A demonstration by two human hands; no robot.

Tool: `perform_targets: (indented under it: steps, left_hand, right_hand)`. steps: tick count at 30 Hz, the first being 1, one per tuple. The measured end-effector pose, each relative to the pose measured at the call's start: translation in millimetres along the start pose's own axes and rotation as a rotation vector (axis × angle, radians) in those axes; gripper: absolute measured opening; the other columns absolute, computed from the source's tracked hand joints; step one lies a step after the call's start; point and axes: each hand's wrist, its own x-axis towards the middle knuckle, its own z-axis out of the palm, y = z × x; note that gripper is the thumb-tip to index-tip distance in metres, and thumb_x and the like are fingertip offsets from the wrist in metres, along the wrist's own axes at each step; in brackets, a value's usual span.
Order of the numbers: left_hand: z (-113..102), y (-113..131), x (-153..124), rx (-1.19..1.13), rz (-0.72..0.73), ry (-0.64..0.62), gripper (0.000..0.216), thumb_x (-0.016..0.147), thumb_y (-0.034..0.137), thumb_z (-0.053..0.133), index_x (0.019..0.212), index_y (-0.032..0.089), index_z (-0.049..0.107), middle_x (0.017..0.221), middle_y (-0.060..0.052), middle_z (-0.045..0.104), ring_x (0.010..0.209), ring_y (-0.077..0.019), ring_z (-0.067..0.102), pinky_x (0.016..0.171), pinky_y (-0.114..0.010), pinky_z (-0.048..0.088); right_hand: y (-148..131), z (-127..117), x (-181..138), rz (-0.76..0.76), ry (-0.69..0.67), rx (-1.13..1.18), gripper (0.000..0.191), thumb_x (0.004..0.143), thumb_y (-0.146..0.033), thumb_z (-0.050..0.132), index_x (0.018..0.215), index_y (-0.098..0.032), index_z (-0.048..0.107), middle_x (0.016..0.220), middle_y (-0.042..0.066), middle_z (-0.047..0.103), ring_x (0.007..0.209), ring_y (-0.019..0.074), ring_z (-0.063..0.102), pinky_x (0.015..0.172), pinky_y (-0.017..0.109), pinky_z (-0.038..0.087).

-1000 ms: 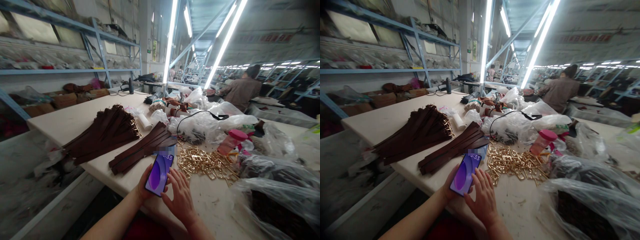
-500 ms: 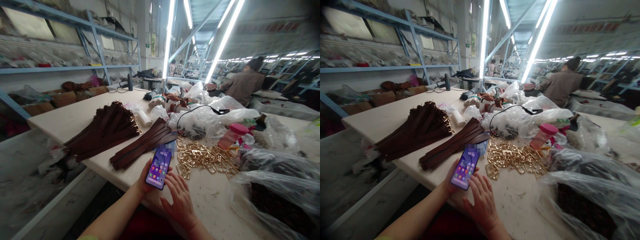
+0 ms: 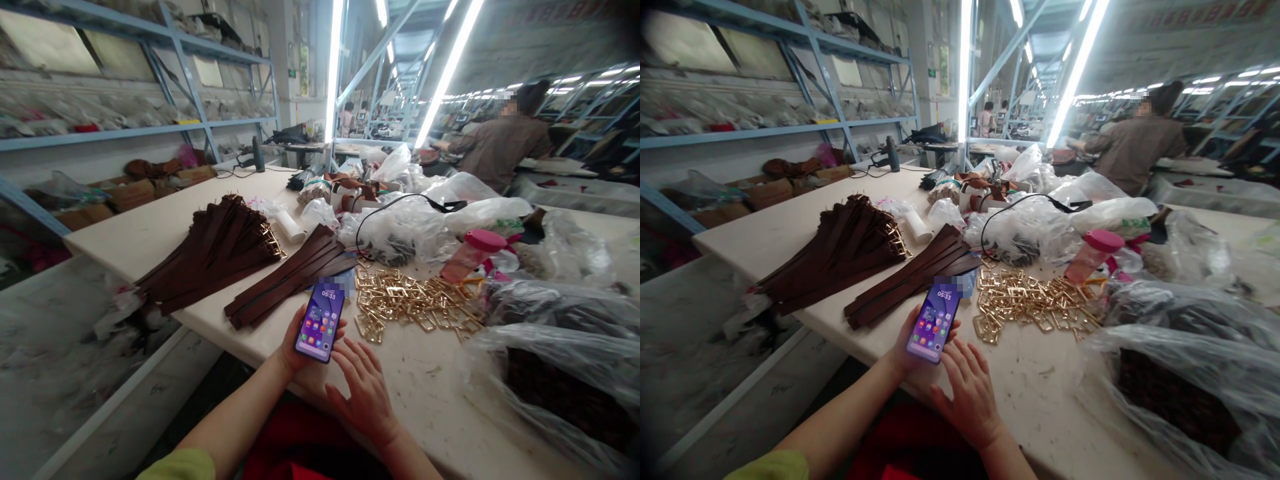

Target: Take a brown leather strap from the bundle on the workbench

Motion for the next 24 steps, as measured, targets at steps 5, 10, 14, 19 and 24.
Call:
perform_targets:
  steps: [5,10,14,19,24]
  left_hand:
    - [-2.8,1.0,1.3,0.033,-0.036,-0.014,0.085,0.079,0.064,0.034,0.129,-0.004,0.033,0.109,-0.024,0.059,0.098,-0.0272,0.058,0.09,-0.036,0.034]
    - [-5.1,1.5,2.0,0.034,-0.041,-0.02,0.088,0.078,0.066,0.033,0.129,-0.005,0.032,0.108,-0.023,0.059,0.097,-0.0264,0.058,0.091,-0.035,0.033]
    - [-4.2,0.6,2.3,0.027,-0.038,-0.028,0.087,0.079,0.066,0.031,0.129,-0.005,0.033,0.11,-0.023,0.059,0.097,-0.0258,0.058,0.091,-0.035,0.033]
    - [1.1,-1.8,1.1,0.036,-0.071,-0.026,0.085,0.079,0.065,0.029,0.125,-0.006,0.038,0.104,-0.022,0.061,0.095,-0.0254,0.059,0.091,-0.033,0.034]
    - [2.1,-2.0,-0.9,0.043,-0.071,-0.001,0.084,0.079,0.064,0.032,0.124,-0.006,0.039,0.104,-0.022,0.061,0.096,-0.0241,0.058,0.091,-0.032,0.035]
  right_hand:
    - [-0.7,0.8,-1.8,0.007,-0.013,0.014,0.041,0.078,-0.033,0.052,0.116,-0.018,0.049,0.119,0.007,0.057,0.12,0.0231,0.042,0.1,0.041,0.029]
    - [-1.9,1.7,-4.1,0.002,-0.044,0.023,0.042,0.078,-0.033,0.052,0.116,-0.017,0.049,0.119,0.007,0.057,0.12,0.0231,0.041,0.101,0.041,0.028]
    - [-2.0,4.1,-3.8,0.006,-0.051,0.031,0.042,0.079,-0.033,0.052,0.117,-0.016,0.048,0.121,0.008,0.056,0.121,0.0232,0.04,0.101,0.042,0.028]
    - [-7.7,5.8,15.0,0.026,-0.1,0.065,0.049,0.077,-0.041,0.052,0.118,-0.015,0.048,0.125,0.01,0.053,0.123,0.0264,0.038,0.101,0.045,0.03]
    - [-12.2,4.9,21.5,-0.031,-0.09,0.085,0.055,0.077,-0.042,0.052,0.124,-0.015,0.043,0.129,0.01,0.049,0.125,0.0259,0.036,0.101,0.045,0.031]
